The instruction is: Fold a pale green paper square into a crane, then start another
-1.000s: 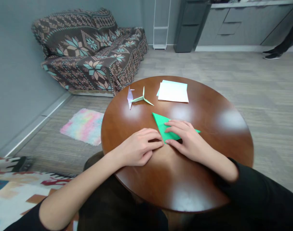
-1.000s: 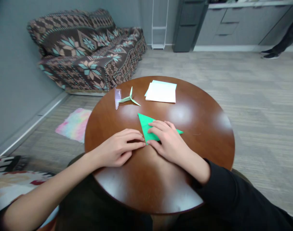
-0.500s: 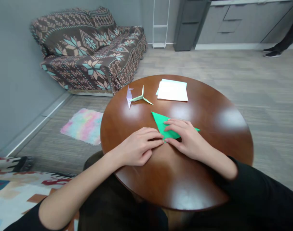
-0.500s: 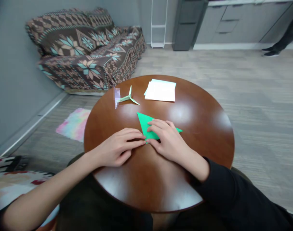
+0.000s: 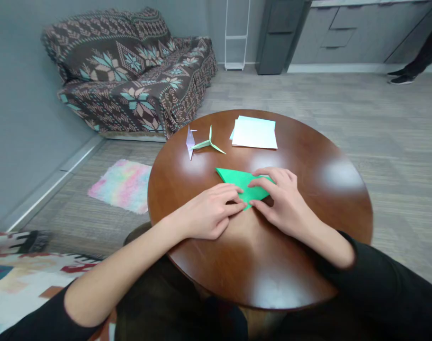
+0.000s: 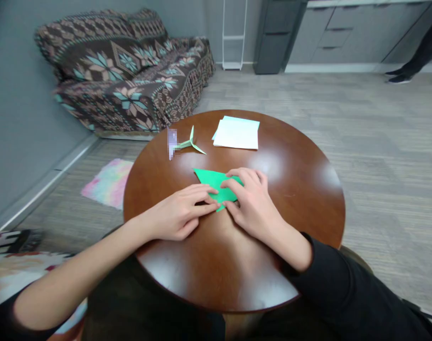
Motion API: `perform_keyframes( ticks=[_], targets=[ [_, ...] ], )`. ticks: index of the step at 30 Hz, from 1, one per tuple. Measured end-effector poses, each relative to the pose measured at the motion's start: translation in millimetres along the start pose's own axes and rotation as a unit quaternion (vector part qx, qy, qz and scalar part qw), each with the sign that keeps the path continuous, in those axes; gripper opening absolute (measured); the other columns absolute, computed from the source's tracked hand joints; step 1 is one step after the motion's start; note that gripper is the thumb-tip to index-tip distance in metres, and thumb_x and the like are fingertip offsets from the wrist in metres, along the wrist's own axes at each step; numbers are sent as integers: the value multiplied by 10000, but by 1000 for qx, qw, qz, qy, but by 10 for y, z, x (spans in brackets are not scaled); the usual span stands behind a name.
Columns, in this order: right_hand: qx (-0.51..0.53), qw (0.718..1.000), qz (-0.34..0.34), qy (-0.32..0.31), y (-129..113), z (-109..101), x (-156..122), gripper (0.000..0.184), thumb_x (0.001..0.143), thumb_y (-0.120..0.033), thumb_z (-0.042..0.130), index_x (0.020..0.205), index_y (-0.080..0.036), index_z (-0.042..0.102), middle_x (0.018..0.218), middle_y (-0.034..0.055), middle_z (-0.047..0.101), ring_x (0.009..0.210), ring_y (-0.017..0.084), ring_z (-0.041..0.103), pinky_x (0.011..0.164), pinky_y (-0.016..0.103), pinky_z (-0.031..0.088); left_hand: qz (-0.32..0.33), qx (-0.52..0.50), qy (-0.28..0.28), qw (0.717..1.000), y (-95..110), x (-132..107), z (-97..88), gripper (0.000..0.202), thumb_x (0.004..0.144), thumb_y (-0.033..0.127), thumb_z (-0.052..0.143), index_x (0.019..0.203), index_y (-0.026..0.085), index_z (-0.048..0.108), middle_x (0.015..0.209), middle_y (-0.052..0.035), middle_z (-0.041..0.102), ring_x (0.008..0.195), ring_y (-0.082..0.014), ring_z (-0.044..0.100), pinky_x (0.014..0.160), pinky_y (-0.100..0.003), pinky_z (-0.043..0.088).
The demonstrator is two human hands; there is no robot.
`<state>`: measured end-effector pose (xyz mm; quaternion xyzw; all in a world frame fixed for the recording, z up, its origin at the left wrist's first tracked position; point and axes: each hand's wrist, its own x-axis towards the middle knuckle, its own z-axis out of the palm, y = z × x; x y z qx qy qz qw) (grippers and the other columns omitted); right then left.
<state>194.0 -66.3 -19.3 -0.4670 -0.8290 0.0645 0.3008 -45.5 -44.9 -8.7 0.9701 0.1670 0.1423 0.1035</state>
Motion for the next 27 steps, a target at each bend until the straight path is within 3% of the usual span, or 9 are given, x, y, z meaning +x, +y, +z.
perform_keyframes(
  ticks=[1, 3, 5, 7, 9, 11, 15, 27],
  targets=[
    [23, 1000, 14, 11, -16, -19, -5, 138, 879, -181, 622, 1009, -208, 660, 1141, 136, 695, 1090, 313, 640, 975, 536, 455, 2, 2, -1, 1000, -4, -1, 15, 473, 847, 73, 465, 1280, 115, 650, 1180, -169, 677, 1291, -297, 559, 1131, -476, 456],
    [103, 992, 70, 1, -58, -49, -17, 66, 860, -154, 601, 876, -194, 650, 848, 76, 689, 786, 228, 653, 736, 373, 508, 2, 5, -3, 1000, -6, -18, 43, 496, 847, 84, 471, 1317, 94, 627, 1270, -194, 647, 1312, -299, 552, 1128, -458, 470],
    [206, 966, 152, -45, -100, -62, -28, 98, 829, -161, 610, 739, -199, 603, 610, 0, 599, 551, 157, 566, 557, 283, 444, -4, 10, -10, 1000, 2, -44, 58, 523, 854, 96, 477, 1364, 93, 595, 1401, -204, 589, 1354, -301, 528, 1150, -459, 456],
    [291, 922, 234, -104, -128, -59, -31, 151, 794, -173, 624, 665, -208, 554, 507, -41, 542, 435, 121, 501, 458, 244, 376, -12, 15, -17, 1000, 19, -64, 58, 545, 861, 101, 478, 1399, 100, 568, 1469, -194, 553, 1391, -307, 500, 1177, -474, 428],
    [337, 884, 288, -150, -134, -46, -20, 152, 765, -174, 622, 642, -207, 539, 502, -46, 563, 391, 107, 499, 413, 223, 351, -19, 17, -21, 999, 42, -69, 49, 557, 872, 107, 477, 1424, 105, 547, 1471, -184, 561, 1403, -315, 483, 1183, -492, 416],
    [345, 867, 312, -178, -120, -35, 5, 141, 747, -171, 614, 630, -202, 542, 519, -41, 599, 386, 106, 528, 406, 212, 368, -26, 19, -19, 999, 65, -63, 39, 542, 888, 119, 473, 1425, 100, 546, 1453, -183, 576, 1388, -326, 484, 1174, -502, 417],
    [341, 858, 321, -209, -83, -30, 74, 132, 720, -164, 608, 612, -197, 541, 525, -36, 627, 387, 105, 557, 405, 200, 399, -32, 23, -17, 999, 83, -56, 39, 504, 906, 140, 470, 1398, 97, 572, 1421, -174, 595, 1342, -341, 493, 1153, -508, 420],
    [321, 853, 340, -231, -57, 6, 159, 159, 716, -156, 605, 596, -205, 514, 492, -42, 620, 354, 96, 545, 321, 167, 335, -14, -10, -2, 1000, 43, -84, 62, 534, 877, 111, 473, 1400, 96, 580, 1443, -170, 592, 1331, -348, 476, 1130, -530, 428]
  ],
)
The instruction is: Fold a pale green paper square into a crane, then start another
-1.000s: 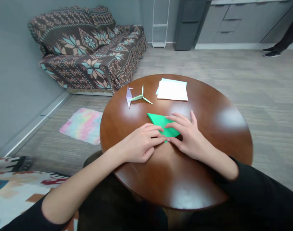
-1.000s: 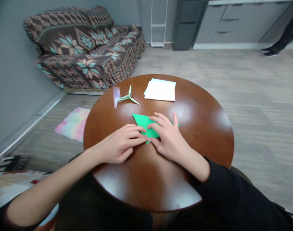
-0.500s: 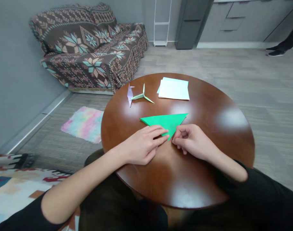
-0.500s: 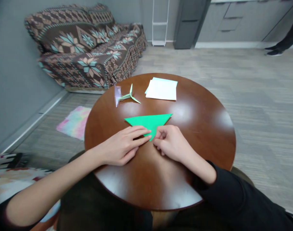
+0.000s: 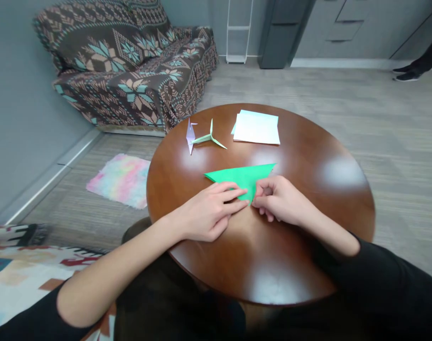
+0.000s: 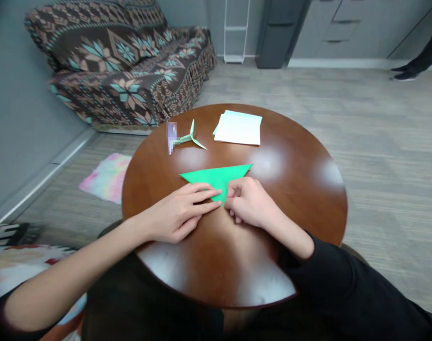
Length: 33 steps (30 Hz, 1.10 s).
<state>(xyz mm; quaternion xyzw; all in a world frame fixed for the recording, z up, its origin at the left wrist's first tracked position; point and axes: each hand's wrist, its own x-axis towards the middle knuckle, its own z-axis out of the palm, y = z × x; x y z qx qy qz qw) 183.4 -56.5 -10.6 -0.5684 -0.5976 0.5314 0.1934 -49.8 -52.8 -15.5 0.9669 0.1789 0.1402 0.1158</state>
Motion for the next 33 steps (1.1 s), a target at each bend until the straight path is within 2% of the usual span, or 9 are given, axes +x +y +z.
perform_keyframes(
  ticks=[13, 26, 31, 33],
  targets=[
    [1, 1000, 8, 0, -21, -8, 7, 142, 706, -135, 592, 601, -200, 523, 496, -46, 621, 354, 89, 539, 308, 156, 348, -2, 4, 3, 1000, -3, -2, 17, 527, 889, 118, 468, 1402, 116, 585, 1443, -162, 592, 1392, -353, 449, 1165, -546, 392],
    [2, 1000, 8, 1, -31, -10, 11, 135, 689, -139, 605, 602, -200, 523, 502, -32, 620, 354, 93, 536, 324, 171, 351, -10, -10, -1, 1000, -5, 8, -3, 534, 878, 105, 489, 1396, 158, 605, 1445, -147, 607, 1380, -334, 491, 1150, -546, 414],
    [6, 1000, -3, -18, 2, -33, -2, 136, 743, -170, 621, 666, -207, 515, 529, -37, 619, 356, 100, 535, 319, 180, 346, -23, -31, 4, 999, -2, 23, -31, 554, 861, 74, 477, 1387, 178, 615, 1422, -114, 634, 1363, -308, 508, 1146, -517, 423],
    [3, 999, -35, -9, 36, -43, -39, 114, 791, -203, 626, 726, -212, 531, 546, -44, 610, 365, 107, 526, 335, 199, 359, -25, -35, 5, 999, 6, 25, -34, 567, 864, 70, 465, 1407, 168, 594, 1413, -108, 643, 1347, -302, 517, 1140, -506, 425]
  ],
)
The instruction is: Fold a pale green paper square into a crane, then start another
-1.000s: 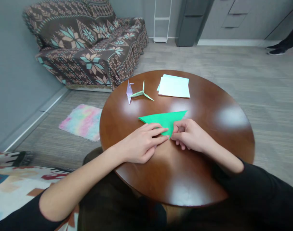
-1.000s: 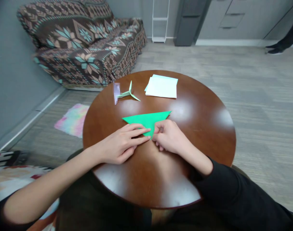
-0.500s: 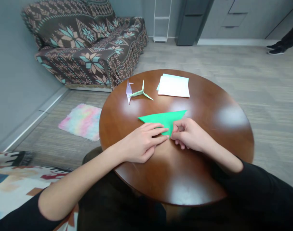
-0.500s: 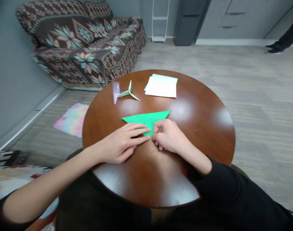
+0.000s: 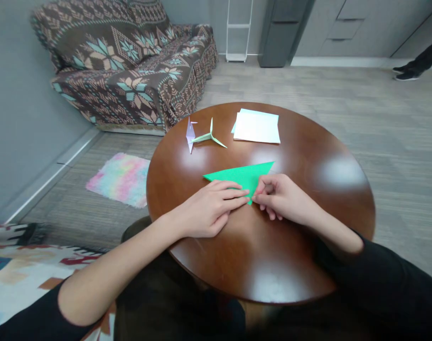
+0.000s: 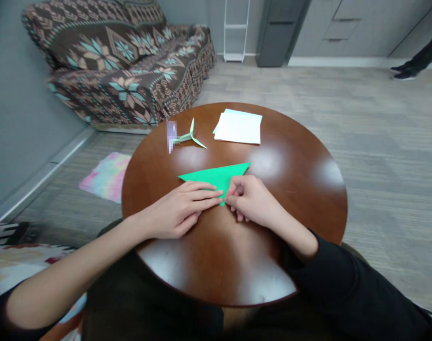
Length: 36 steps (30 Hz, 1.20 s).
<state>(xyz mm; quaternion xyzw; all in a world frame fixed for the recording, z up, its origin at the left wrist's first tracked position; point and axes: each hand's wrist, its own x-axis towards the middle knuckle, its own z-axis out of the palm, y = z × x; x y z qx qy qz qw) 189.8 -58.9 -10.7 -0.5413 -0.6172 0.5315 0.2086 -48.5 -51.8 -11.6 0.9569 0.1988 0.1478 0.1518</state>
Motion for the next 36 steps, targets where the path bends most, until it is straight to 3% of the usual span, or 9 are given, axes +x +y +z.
perform_keyframes(
  ticks=[3, 6, 10, 13, 20, 31, 36],
  targets=[
    [-71, 988, -108, 89, 44, -2, -82, 98, 849, -225, 634, 770, -205, 581, 627, -16, 631, 489, 132, 574, 471, 248, 448, 2, 3, 2, 1000, 6, 1, 16, 576, 862, 71, 465, 1422, 147, 575, 1403, -113, 650, 1321, -308, 525, 1119, -508, 434],
    [-188, 943, -212, 174, 69, 8, -125, 99, 885, -207, 635, 787, -207, 624, 760, 41, 693, 714, 201, 655, 676, 322, 517, 0, 3, 14, 1000, -17, 10, 47, 540, 877, 62, 464, 1392, 149, 602, 1381, -110, 666, 1278, -297, 544, 1092, -500, 452],
    [-246, 901, -301, 192, 114, 15, -59, 21, 909, -216, 646, 889, -221, 654, 1154, 116, 750, 1168, 302, 665, 1020, 468, 489, -15, -5, 27, 1000, -79, 46, 77, 421, 960, 91, 439, 1308, 189, 656, 1334, -71, 700, 1227, -267, 578, 1069, -474, 464],
    [-257, 906, -296, 160, 170, 9, 7, 55, 918, -258, 660, 966, -231, 665, 1289, 116, 722, 1331, 313, 589, 1129, 516, 424, -24, -9, 33, 999, -103, 89, 88, 316, 1004, 151, 462, 1226, 187, 684, 1255, -67, 733, 1172, -248, 607, 1043, -446, 477],
    [-265, 922, -254, 122, 197, 1, 3, 135, 922, -286, 631, 1042, -248, 681, 1366, 97, 690, 1397, 315, 539, 1197, 596, 319, -57, 9, 73, 996, -86, 176, 149, 191, 1000, 198, 505, 1054, 186, 688, 1116, -86, 737, 1091, -231, 651, 974, -407, 497],
    [-263, 929, -245, 92, 204, -7, -7, 237, 909, -264, 623, 1145, -245, 627, 1466, 114, 613, 1464, 307, 456, 1230, 617, 236, -51, 33, 16, 998, 48, 51, 104, 431, 950, 105, 442, 1331, 194, 621, 1314, -142, 644, 1250, -288, 552, 1050, -478, 446],
    [-269, 926, -253, 79, 199, -24, -54, 284, 915, -251, 613, 1199, -253, 629, 1503, 111, 581, 1495, 317, 405, 1229, 649, 208, -43, 24, 15, 999, 16, 50, 93, 442, 949, 104, 460, 1340, 211, 636, 1333, -134, 649, 1256, -292, 550, 1069, -507, 433]
  ],
)
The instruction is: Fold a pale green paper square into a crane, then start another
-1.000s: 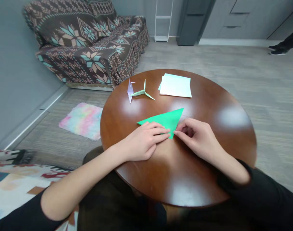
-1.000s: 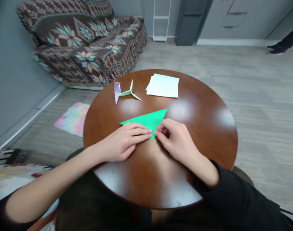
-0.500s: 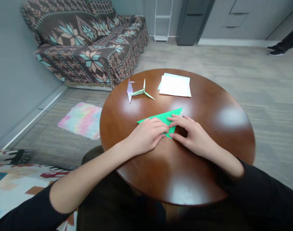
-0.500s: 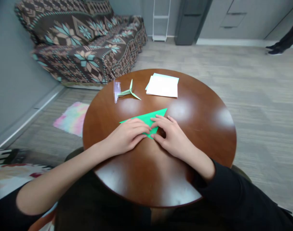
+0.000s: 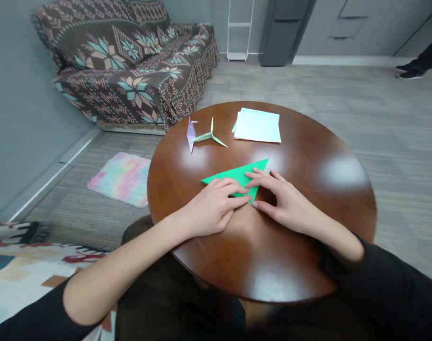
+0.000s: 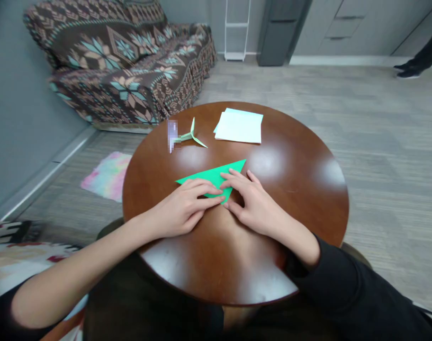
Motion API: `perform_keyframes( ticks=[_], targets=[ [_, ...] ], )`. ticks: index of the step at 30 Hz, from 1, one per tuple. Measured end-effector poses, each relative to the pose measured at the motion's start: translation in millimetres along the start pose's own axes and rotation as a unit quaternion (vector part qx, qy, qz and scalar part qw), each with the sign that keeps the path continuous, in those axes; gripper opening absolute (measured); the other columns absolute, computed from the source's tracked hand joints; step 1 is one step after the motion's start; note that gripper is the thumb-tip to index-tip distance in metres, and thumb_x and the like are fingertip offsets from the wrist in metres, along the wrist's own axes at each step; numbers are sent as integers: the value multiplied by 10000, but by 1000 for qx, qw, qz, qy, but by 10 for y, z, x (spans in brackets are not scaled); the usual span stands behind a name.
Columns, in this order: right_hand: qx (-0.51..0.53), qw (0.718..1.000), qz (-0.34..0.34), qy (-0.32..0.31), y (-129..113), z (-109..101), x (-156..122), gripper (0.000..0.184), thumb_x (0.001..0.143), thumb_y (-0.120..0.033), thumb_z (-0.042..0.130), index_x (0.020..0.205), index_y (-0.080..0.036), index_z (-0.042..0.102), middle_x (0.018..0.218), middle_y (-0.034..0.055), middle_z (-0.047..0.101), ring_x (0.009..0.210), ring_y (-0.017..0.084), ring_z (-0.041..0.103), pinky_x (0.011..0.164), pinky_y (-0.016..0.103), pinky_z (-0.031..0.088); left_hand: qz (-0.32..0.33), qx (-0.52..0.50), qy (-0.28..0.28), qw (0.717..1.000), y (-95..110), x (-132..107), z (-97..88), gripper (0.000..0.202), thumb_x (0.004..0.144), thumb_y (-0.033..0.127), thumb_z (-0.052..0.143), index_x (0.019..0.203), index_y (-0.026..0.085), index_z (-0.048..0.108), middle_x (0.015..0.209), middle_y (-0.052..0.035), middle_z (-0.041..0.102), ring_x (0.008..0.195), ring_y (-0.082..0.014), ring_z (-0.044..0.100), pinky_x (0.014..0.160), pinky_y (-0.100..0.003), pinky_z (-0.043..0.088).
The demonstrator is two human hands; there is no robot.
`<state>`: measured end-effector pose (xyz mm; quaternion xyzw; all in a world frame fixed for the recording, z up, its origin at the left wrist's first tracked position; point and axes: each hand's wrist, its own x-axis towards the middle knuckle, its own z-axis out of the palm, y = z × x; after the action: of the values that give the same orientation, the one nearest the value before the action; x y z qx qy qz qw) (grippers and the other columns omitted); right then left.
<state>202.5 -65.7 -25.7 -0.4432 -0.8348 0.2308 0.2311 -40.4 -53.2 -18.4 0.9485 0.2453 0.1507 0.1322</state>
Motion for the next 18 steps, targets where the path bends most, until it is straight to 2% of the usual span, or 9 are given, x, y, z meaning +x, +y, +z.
perform_keyframes(
  ticks=[5, 10, 14, 18],
  targets=[
    [-28, 999, -31, 31, -32, 9, -21, 206, 962, -212, 551, 1111, -251, 688, 1428, 85, 650, 1467, 326, 446, 1241, 681, 80, 33, -56, 7, 998, -52, 10, -8, 414, 961, 67, 443, 1249, 231, 690, 1254, -70, 722, 1233, -248, 591, 1106, -478, 425],
    [-16, 999, -27, 25, -27, 61, -21, 186, 951, -228, 577, 1089, -252, 700, 1411, 85, 663, 1446, 349, 470, 1228, 713, 68, 23, -119, 48, 991, -66, 17, 12, 306, 986, 92, 466, 1127, 202, 715, 1143, -65, 761, 1161, -214, 644, 1070, -405, 484],
    [-9, 1000, -5, 21, -54, 65, -29, 186, 942, -258, 600, 1109, -257, 682, 1400, 86, 670, 1454, 362, 455, 1216, 735, 24, 18, -109, 67, 992, -75, 32, 17, 221, 990, 127, 500, 1021, 167, 715, 1053, -85, 758, 1058, -206, 675, 1004, -376, 524],
    [-6, 1000, 8, 13, -99, 64, -37, 227, 925, -288, 638, 1150, -257, 651, 1432, 89, 646, 1472, 362, 428, 1220, 730, 19, 40, -75, 72, 994, -99, 43, 27, 223, 995, 123, 492, 987, 173, 708, 1028, -86, 754, 1012, -200, 684, 965, -363, 534]
  ],
)
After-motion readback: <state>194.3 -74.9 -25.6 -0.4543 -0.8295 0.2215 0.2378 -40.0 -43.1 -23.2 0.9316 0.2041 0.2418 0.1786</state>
